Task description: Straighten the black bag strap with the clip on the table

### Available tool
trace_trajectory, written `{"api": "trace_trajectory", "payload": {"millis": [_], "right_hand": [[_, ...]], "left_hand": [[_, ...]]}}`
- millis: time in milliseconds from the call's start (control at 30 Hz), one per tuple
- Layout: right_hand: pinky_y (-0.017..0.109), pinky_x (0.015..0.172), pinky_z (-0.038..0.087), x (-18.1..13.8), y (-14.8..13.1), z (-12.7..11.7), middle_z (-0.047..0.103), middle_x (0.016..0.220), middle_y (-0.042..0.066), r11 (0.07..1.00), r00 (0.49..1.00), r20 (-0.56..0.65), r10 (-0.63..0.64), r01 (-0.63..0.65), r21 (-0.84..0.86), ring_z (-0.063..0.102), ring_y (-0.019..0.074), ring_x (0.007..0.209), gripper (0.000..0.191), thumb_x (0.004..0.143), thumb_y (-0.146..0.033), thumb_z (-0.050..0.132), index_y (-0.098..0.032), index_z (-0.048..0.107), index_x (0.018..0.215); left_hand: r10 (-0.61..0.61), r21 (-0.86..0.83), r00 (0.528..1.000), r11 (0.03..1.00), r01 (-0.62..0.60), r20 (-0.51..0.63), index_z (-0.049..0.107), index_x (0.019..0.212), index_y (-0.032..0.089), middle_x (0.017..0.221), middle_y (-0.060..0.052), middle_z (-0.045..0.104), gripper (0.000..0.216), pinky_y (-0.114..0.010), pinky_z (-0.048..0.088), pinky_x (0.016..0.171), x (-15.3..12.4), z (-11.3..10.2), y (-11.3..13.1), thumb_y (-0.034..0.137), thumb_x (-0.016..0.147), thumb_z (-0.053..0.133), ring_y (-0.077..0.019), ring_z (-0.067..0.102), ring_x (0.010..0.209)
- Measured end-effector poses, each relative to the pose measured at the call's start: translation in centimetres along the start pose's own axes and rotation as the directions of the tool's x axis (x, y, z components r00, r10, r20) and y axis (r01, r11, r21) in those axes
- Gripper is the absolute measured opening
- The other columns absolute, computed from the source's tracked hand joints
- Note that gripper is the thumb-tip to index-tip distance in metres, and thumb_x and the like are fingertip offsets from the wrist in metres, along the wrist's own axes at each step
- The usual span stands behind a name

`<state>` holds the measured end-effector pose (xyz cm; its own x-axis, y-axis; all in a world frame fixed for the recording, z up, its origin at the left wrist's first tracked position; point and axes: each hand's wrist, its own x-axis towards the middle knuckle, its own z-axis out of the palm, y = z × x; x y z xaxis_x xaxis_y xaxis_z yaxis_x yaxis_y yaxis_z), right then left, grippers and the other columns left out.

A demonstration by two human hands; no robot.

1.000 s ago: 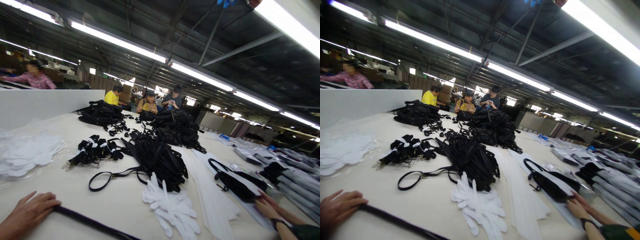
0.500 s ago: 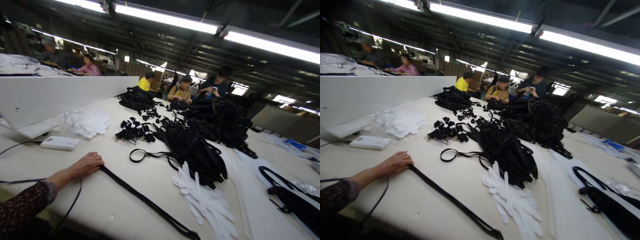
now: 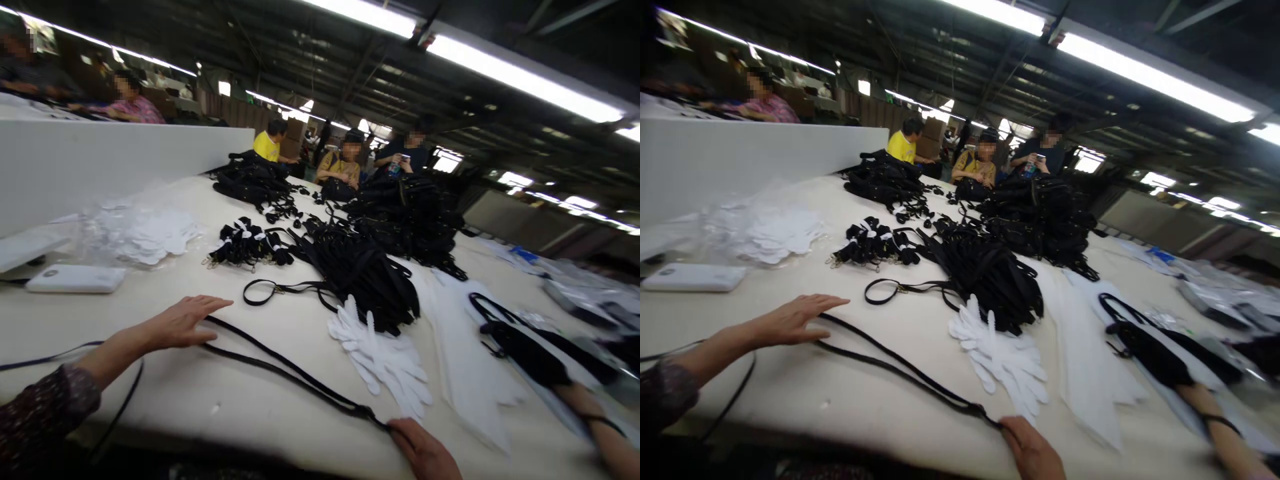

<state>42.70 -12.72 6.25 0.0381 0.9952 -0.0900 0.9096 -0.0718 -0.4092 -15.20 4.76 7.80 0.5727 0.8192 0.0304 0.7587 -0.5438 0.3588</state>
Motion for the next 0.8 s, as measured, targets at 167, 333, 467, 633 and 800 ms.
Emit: {"api": "trace_trajectory", "payload": {"millis": [167, 333, 467, 633, 800], "right_hand": [[0.033, 0.093, 0.054, -1.3, -2.3, -0.3, 0.076, 0.104, 0.0, 0.999, 0.999, 0.017, 0.045, -0.045, -0.019, 0.07, 0.0203, 0.102, 0.03, 0.09, -0.035, 0.048, -0.03, 0.075, 0.101], [0.031, 0.09, 0.051, -2.1, -3.4, -0.5, 0.075, 0.101, 0.001, 0.997, 0.997, 0.009, 0.073, -0.072, -0.024, 0.068, 0.0194, 0.098, 0.029, 0.091, -0.029, 0.049, -0.03, 0.075, 0.103], [0.03, 0.091, 0.05, -2.3, -3.7, -0.4, 0.076, 0.101, 0.002, 0.994, 0.994, -0.011, 0.108, -0.108, -0.028, 0.067, 0.019, 0.097, 0.028, 0.092, -0.029, 0.05, -0.029, 0.075, 0.104], [0.028, 0.09, 0.049, -2.6, -3.8, -0.2, 0.076, 0.101, 0.001, 0.99, 0.991, -0.017, 0.132, -0.133, -0.046, 0.066, 0.0182, 0.097, 0.025, 0.089, -0.025, 0.054, -0.028, 0.075, 0.103], [0.031, 0.087, 0.05, -3.1, -5.1, -0.4, 0.076, 0.1, 0.003, 0.982, 0.984, -0.036, 0.174, -0.176, -0.072, 0.068, 0.0195, 0.092, 0.036, 0.085, -0.02, 0.053, -0.026, 0.071, 0.116]], "left_hand": [[0.235, -0.132, 0.972, 0.964, -0.233, -0.002, 0.032, 0.152, 0.035, 0.154, -0.006, 0.049, 0.069, -0.048, 0.035, 0.115, 4.4, 6.3, 9.4, 0.047, 0.09, 0.061, -0.0301, 0.044, 0.141], [0.304, -0.172, 0.952, 0.94, -0.293, 0.04, 0.043, 0.146, 0.034, 0.146, -0.006, 0.057, 0.06, -0.053, 0.034, 0.114, 6.1, 11.7, 13.7, 0.035, 0.089, 0.061, -0.0304, 0.049, 0.136], [0.338, -0.243, 0.941, 0.91, -0.335, -0.03, 0.063, 0.125, 0.033, 0.121, -0.003, 0.068, 0.031, -0.04, 0.046, 0.101, 6.2, 12.8, 13.9, 0.034, 0.096, 0.052, -0.023, 0.061, 0.113], [0.312, -0.266, 0.948, 0.91, -0.317, -0.063, 0.067, 0.112, 0.031, 0.106, -0.002, 0.068, 0.025, -0.033, 0.048, 0.091, 5.6, 13.1, 13.7, 0.036, 0.1, 0.046, -0.0201, 0.061, 0.102], [0.21, -0.249, 0.977, 0.945, -0.213, -0.039, 0.068, 0.108, 0.031, 0.102, -0.001, 0.067, 0.024, -0.033, 0.048, 0.088, 6.2, 13.0, 13.9, 0.036, 0.1, 0.046, -0.0209, 0.06, 0.101]]}}
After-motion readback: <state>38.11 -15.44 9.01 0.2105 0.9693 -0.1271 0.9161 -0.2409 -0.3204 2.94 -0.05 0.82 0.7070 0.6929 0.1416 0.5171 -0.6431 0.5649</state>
